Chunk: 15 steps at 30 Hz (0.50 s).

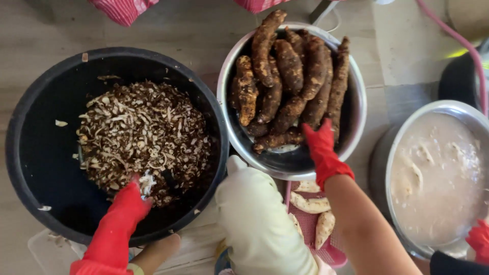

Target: The person peels the brown skin off cassava roots using a knife. They hold the root in one hand and scrape the skin into a black bucket, then place the peeled root into a metal bowl.

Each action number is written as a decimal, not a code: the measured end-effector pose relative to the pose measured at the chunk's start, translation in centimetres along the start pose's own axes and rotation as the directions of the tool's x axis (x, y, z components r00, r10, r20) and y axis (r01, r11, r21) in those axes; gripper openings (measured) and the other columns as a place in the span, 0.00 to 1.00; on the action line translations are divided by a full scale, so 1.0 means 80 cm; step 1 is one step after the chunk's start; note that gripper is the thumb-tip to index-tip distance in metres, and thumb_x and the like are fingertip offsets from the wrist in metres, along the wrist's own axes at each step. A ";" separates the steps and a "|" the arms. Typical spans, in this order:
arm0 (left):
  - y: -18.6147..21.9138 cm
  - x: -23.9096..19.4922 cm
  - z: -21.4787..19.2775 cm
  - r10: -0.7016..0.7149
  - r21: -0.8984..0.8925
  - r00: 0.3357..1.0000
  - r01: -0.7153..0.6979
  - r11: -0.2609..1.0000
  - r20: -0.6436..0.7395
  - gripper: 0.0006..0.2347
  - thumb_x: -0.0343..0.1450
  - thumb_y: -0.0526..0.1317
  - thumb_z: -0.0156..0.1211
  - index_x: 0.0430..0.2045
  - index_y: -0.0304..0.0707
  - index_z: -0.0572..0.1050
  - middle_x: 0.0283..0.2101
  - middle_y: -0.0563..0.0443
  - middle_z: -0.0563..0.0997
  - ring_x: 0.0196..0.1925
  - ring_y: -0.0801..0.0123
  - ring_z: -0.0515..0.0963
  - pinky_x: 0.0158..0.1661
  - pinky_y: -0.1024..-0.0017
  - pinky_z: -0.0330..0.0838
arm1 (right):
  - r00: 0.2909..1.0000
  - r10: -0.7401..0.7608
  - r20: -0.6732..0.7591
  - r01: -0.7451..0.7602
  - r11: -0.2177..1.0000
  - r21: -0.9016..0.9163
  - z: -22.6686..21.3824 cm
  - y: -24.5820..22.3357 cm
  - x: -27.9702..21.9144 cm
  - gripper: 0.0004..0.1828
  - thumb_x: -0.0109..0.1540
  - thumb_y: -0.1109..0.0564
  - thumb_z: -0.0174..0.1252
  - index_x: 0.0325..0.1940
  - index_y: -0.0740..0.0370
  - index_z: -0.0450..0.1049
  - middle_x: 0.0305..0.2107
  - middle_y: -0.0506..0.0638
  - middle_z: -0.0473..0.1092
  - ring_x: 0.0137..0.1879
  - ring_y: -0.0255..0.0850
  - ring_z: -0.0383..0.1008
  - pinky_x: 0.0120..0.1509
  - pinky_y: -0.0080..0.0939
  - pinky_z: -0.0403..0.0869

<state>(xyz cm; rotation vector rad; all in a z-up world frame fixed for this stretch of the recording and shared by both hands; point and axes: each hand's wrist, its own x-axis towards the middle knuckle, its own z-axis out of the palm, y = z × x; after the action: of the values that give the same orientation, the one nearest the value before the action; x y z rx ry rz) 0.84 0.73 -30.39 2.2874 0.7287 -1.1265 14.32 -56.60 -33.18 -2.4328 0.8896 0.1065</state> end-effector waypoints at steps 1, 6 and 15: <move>-0.015 0.018 0.007 0.068 0.175 0.998 -0.064 0.983 -0.014 0.40 0.68 0.48 0.65 0.76 0.45 0.51 0.58 0.24 0.78 0.61 0.37 0.79 0.59 0.50 0.77 | 0.997 0.047 -0.055 -0.051 0.996 -0.069 0.006 0.013 0.026 0.44 0.54 0.36 0.71 0.66 0.57 0.64 0.54 0.70 0.70 0.63 0.64 0.70 0.67 0.59 0.69; -0.013 -0.021 -0.001 0.005 -0.017 0.998 -0.006 1.000 -0.066 0.37 0.67 0.37 0.61 0.74 0.53 0.53 0.64 0.35 0.72 0.65 0.43 0.74 0.63 0.59 0.66 | 0.970 0.243 0.005 -0.241 0.964 -0.110 -0.008 0.076 0.069 0.46 0.47 0.35 0.68 0.60 0.63 0.63 0.50 0.61 0.73 0.57 0.57 0.73 0.59 0.50 0.71; -0.073 -0.012 0.020 -0.097 0.116 0.995 0.097 0.989 -0.005 0.38 0.68 0.45 0.59 0.76 0.69 0.49 0.61 0.48 0.79 0.58 0.48 0.82 0.56 0.56 0.75 | 0.952 0.291 0.098 -0.275 0.950 -0.147 -0.021 0.026 0.078 0.47 0.40 0.42 0.75 0.54 0.60 0.60 0.44 0.59 0.70 0.40 0.51 0.75 0.40 0.50 0.76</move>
<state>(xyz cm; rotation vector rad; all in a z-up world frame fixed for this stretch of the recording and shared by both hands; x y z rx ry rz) -4.32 3.83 -31.55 2.3699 0.8013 -1.2433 17.73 -62.35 -34.28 -2.3724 1.2061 0.4242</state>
